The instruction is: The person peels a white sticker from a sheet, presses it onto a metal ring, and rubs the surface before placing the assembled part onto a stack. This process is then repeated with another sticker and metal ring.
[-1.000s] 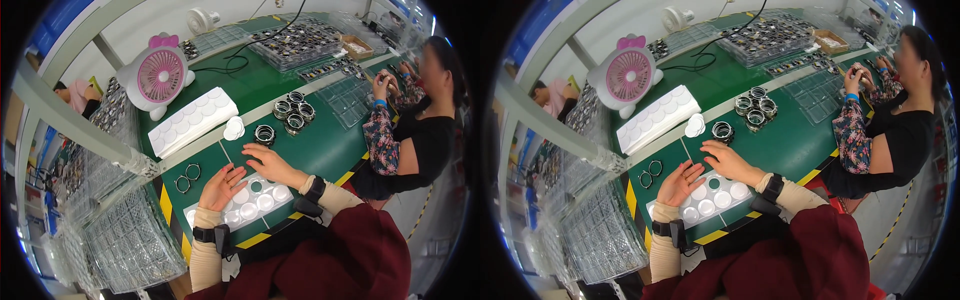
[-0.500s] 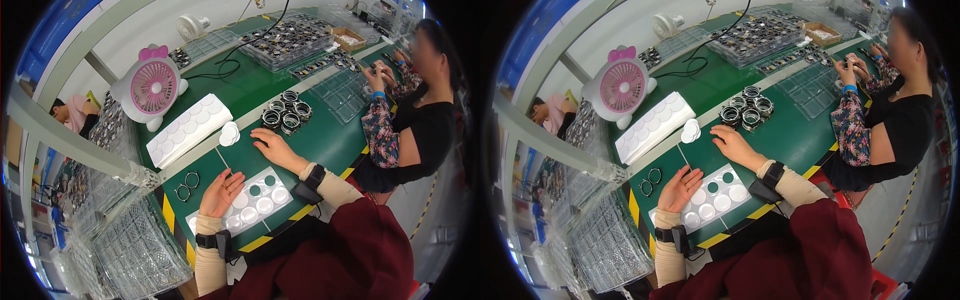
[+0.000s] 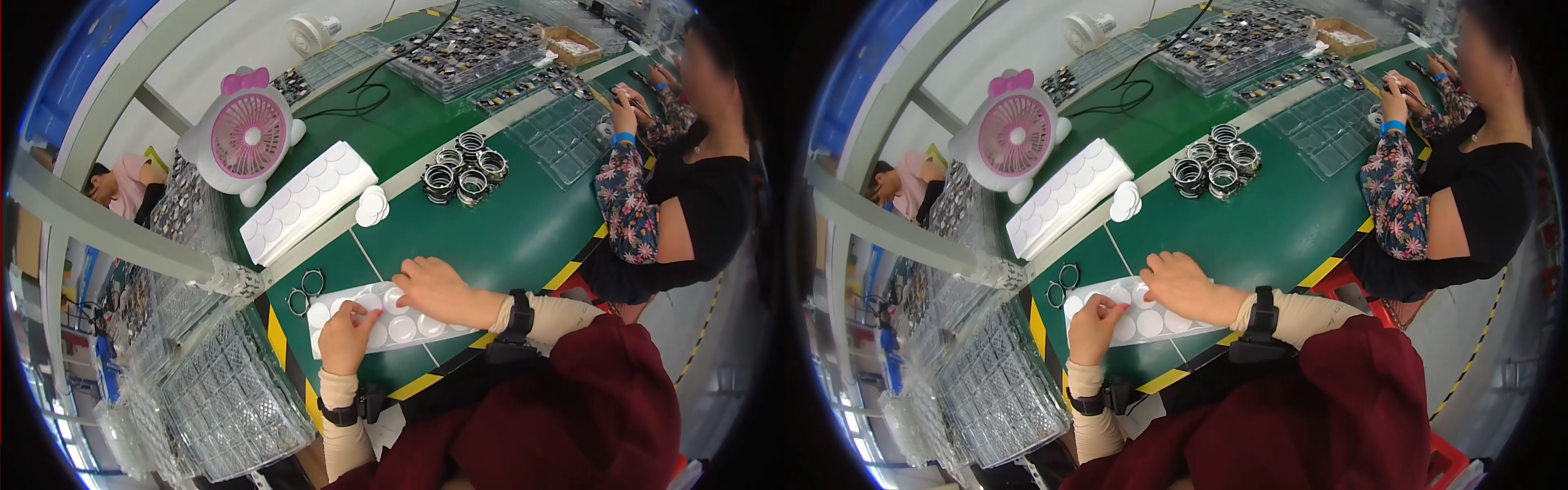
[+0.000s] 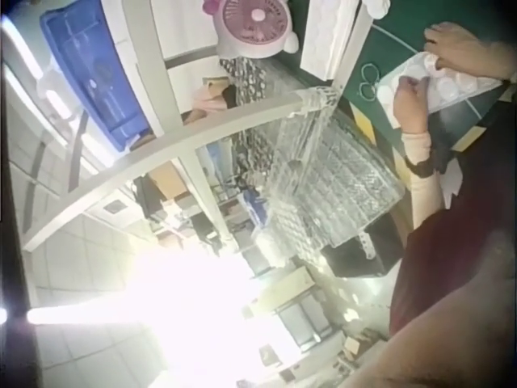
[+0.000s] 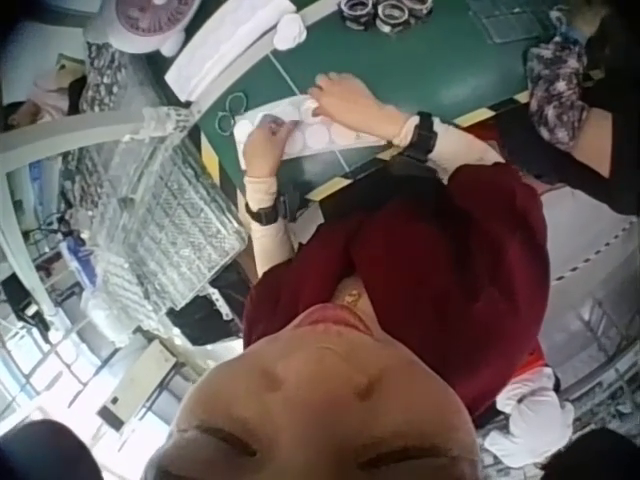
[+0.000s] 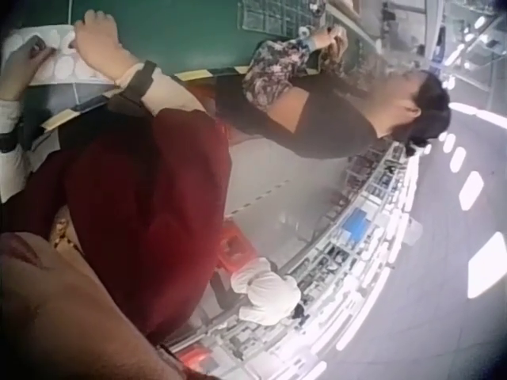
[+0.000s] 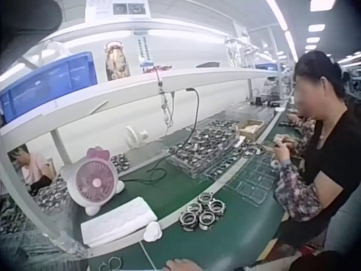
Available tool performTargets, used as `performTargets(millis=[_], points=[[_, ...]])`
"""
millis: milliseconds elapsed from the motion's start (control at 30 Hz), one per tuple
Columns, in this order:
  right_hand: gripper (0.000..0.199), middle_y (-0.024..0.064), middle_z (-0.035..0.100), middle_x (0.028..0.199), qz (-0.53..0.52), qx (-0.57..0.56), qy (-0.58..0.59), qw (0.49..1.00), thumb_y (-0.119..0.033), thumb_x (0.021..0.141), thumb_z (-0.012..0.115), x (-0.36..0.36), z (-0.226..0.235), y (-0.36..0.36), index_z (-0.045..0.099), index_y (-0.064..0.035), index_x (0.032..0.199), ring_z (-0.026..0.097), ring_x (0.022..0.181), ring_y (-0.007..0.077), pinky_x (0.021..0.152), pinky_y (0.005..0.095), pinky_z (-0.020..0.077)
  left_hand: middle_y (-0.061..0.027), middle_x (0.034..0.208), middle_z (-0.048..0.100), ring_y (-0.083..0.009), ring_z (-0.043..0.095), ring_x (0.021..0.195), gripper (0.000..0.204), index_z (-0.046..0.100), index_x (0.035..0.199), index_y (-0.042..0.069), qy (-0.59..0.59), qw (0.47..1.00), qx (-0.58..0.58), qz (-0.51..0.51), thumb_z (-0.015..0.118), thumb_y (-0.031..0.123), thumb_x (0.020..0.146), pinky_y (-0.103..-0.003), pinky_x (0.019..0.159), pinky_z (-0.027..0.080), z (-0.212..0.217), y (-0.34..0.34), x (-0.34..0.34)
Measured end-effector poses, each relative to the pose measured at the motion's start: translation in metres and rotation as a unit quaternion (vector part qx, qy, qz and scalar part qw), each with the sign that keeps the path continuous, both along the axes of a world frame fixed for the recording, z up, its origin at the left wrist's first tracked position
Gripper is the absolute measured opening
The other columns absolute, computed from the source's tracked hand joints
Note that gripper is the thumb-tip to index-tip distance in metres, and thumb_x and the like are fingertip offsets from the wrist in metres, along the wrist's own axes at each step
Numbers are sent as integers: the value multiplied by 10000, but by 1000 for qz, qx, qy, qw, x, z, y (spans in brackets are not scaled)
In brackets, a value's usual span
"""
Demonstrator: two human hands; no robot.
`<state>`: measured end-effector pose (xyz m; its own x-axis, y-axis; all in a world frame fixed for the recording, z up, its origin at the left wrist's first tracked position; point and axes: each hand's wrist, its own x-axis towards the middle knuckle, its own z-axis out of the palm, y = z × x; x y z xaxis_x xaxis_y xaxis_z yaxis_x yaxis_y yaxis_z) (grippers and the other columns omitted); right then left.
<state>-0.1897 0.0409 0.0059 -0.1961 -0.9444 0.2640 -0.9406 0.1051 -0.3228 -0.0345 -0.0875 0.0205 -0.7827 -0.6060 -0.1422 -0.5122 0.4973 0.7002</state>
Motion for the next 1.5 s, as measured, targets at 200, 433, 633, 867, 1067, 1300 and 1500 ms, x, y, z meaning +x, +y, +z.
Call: performTargets(millis=[200, 433, 633, 867, 1067, 1300, 1500], points=[[293, 96, 588, 888, 50, 197, -213, 956, -186, 708, 645, -25, 40, -16, 548, -80, 963, 565, 820, 263, 704, 340, 430, -104, 578, 550, -260, 547, 513, 316, 532, 755, 30, 9, 982, -188, -5, 711, 284, 696, -345, 474, 414, -9, 13, 7], [445, 89, 595, 965, 146, 201, -369, 896, -70, 729, 591, -22, 26, -28, 486, -115, 1159, 565, 901, 259, 742, 351, 437, -126, 679, 583, -312, 580, 601, 338, 503, 786, 35, -7, 987, -161, 12, 708, 290, 700, -380, 516, 444, -8, 18, 7], [324, 59, 582, 1011, 267, 100, -431, 856, -60, 750, 583, -15, 27, -20, 549, -75, 1072, 543, 920, 214, 806, 313, 432, -132, 681, 583, -318, 584, 584, 335, 494, 785, 32, 18, 982, -185, 27, 706, 277, 702, -391, 502, 455, -15, 21, 9], [195, 59, 582, 992, 227, -17, -306, 924, -101, 757, 639, -25, 38, -12, 598, -28, 933, 541, 892, 180, 801, 279, 428, -135, 646, 577, -315, 580, 578, 225, 505, 784, 49, -29, 975, -221, 20, 647, 217, 739, -387, 497, 453, -8, 23, 7], [206, 56, 599, 874, 194, 65, -447, 871, -147, 786, 653, -18, -18, 10, 587, -23, 937, 553, 787, 113, 690, 260, 470, -77, 578, 536, -248, 582, 560, 45, 494, 755, 98, -46, 859, -508, 33, 516, 67, 730, -366, 488, 453, 12, -32, -37], [201, 21, 570, 775, 218, -18, -529, 820, -154, 781, 652, -3, -28, -3, 567, -16, 900, 502, 705, 77, 617, 245, 422, -77, 761, 584, -263, 584, 779, 146, 502, 940, 73, -218, 800, -555, 68, 498, 124, 803, -368, 691, 419, -30, -91, -18], [189, 43, 578, 780, 207, -9, -509, 835, -164, 777, 649, -12, -24, 9, 575, -14, 864, 516, 681, 106, 605, 253, 421, -116, 727, 535, -305, 551, 739, 300, 507, 1055, 29, -15, 845, -534, 26, 496, 28, 755, -409, 714, 416, -18, -77, -36]])
